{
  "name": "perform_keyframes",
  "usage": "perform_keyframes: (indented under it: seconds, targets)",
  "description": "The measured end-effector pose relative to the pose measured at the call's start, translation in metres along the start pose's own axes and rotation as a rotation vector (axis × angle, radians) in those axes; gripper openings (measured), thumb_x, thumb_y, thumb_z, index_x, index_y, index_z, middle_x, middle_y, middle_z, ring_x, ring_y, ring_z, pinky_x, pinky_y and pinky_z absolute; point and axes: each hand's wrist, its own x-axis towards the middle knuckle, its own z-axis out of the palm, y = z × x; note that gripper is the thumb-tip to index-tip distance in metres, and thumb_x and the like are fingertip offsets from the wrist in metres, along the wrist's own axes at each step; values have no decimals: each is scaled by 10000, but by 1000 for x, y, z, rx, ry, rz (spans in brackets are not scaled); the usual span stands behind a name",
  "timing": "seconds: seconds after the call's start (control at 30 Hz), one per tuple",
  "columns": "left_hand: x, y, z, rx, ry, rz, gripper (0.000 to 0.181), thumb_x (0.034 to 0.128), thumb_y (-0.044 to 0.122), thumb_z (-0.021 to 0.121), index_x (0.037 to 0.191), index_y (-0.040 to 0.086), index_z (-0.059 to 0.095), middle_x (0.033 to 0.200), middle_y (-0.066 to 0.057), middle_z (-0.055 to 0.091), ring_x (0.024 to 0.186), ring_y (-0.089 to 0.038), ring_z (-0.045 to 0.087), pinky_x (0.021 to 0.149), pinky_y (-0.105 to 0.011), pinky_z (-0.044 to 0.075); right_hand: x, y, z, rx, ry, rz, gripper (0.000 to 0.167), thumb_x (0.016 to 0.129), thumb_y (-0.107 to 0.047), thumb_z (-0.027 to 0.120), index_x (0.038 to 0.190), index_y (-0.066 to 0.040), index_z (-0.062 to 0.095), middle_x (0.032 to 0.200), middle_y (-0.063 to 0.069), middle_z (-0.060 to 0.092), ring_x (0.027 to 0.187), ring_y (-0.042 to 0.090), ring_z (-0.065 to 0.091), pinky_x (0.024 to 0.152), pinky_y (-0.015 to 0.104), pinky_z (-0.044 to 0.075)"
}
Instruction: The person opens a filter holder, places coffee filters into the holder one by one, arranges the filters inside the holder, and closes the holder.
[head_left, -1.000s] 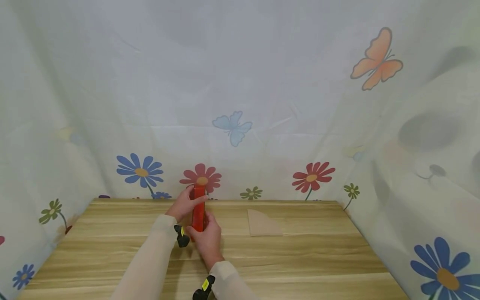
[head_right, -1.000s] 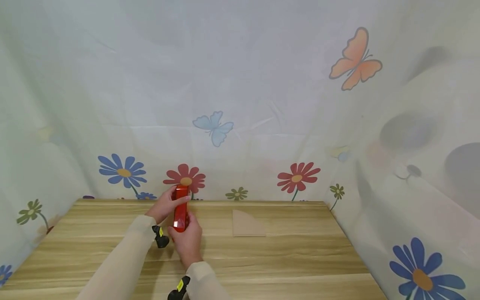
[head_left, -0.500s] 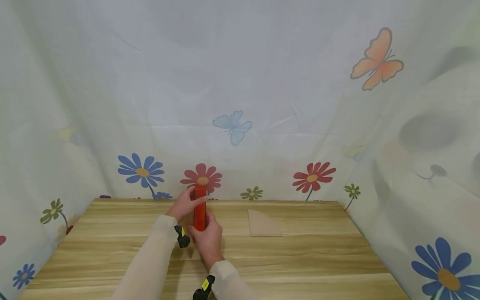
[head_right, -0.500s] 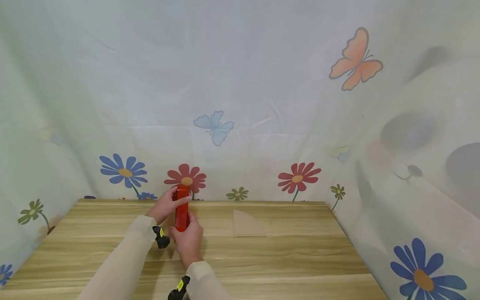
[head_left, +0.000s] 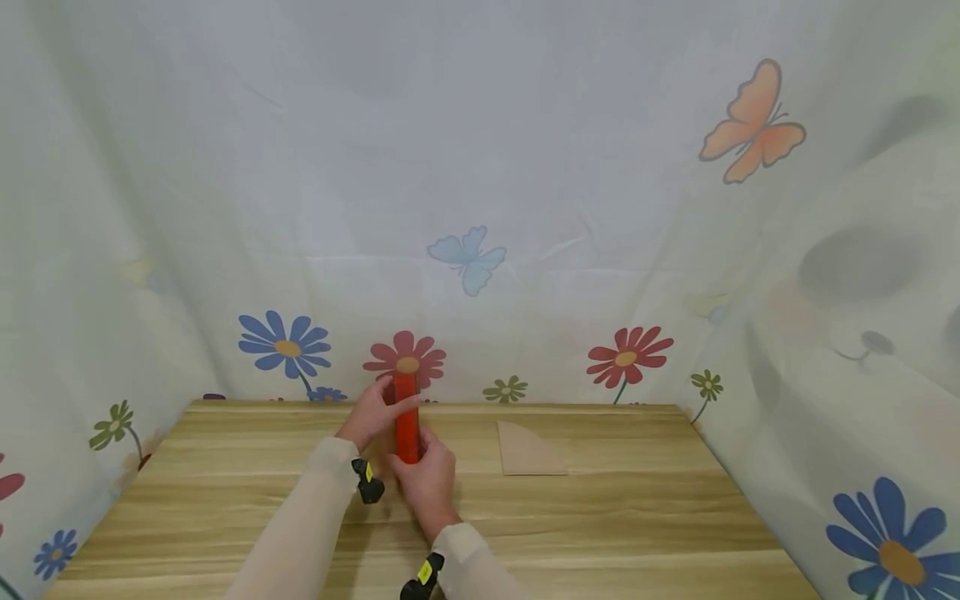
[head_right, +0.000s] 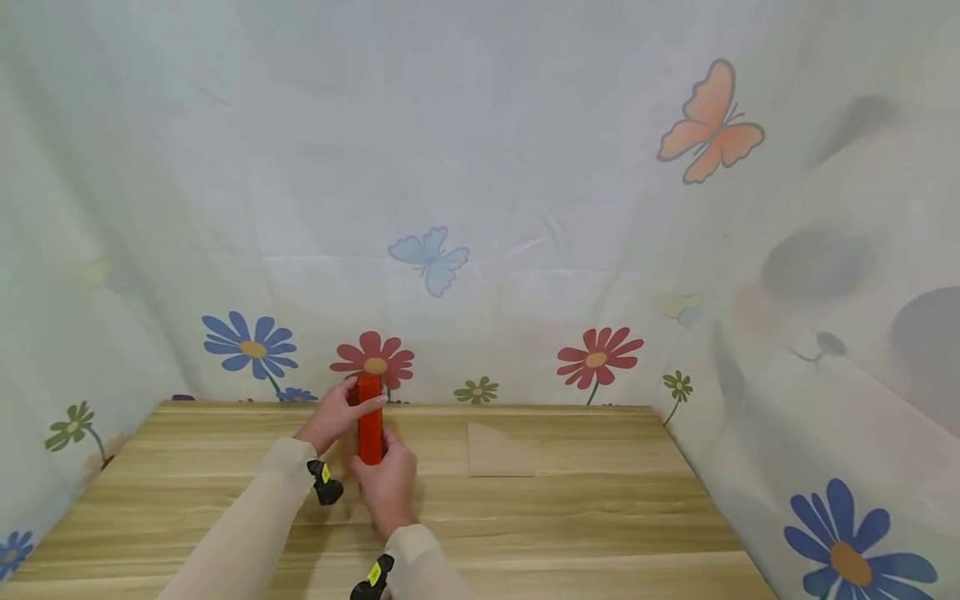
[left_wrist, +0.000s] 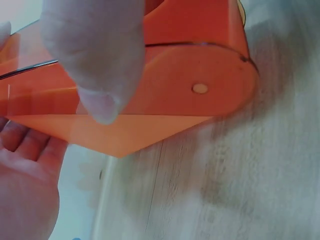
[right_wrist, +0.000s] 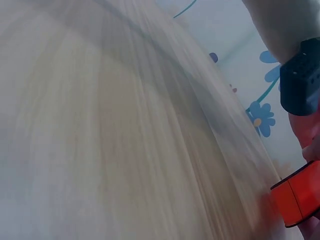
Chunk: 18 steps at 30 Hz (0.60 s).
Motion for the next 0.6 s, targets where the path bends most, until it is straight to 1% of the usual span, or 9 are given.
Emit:
perform_keyframes:
  seconds: [0.2, 0.3, 0.43, 0.5, 0.6]
  targets:
    - [-5, 6, 1, -12, 19, 14, 682, 831, 524, 820, 1369, 191, 567, 1351, -79, 655, 1261, -314, 597, 1123, -563, 463, 1, -3, -7, -15, -5, -21, 374, 768, -55, 823, 1131, -57, 735, 986, 63, 781, 855, 173, 710, 820, 348, 611]
    - [-8, 7, 2, 0, 34, 22, 715, 804, 574, 822, 1364, 204, 575, 1332, -64, 664, 1238, -301, 608, 1113, -549, 477, 0, -6, -14, -28, -13, -17, 344, 764, -43, 810, 1100, -61, 740, 966, 48, 774, 838, 154, 691, 804, 342, 605]
    - [-13, 9, 5, 5, 52, 41, 717, 778, 591, 836, 1348, 232, 592, 1304, -43, 674, 1201, -292, 625, 1079, -531, 511, -1, -7, -22, -51, -34, 7, 343, 787, -53, 814, 1119, -61, 729, 1002, 53, 767, 873, 173, 691, 851, 389, 613]
    - [-16, 11, 7, 25, 72, 50, 696, 786, 574, 837, 1339, 226, 599, 1294, -48, 679, 1184, -297, 634, 1060, -526, 527, -1, -8, -27, -62, -46, 7, 362, 782, -54, 816, 1132, -45, 724, 1026, 70, 768, 897, 195, 701, 872, 417, 613]
    - [-22, 16, 9, 68, 102, 48, 672, 803, 552, 833, 1331, 211, 595, 1282, -51, 679, 1162, -293, 644, 1031, -518, 549, 0, -9, -34, -67, -70, 4, 387, 784, -57, 814, 1159, -41, 718, 1062, 72, 767, 935, 200, 705, 896, 426, 610]
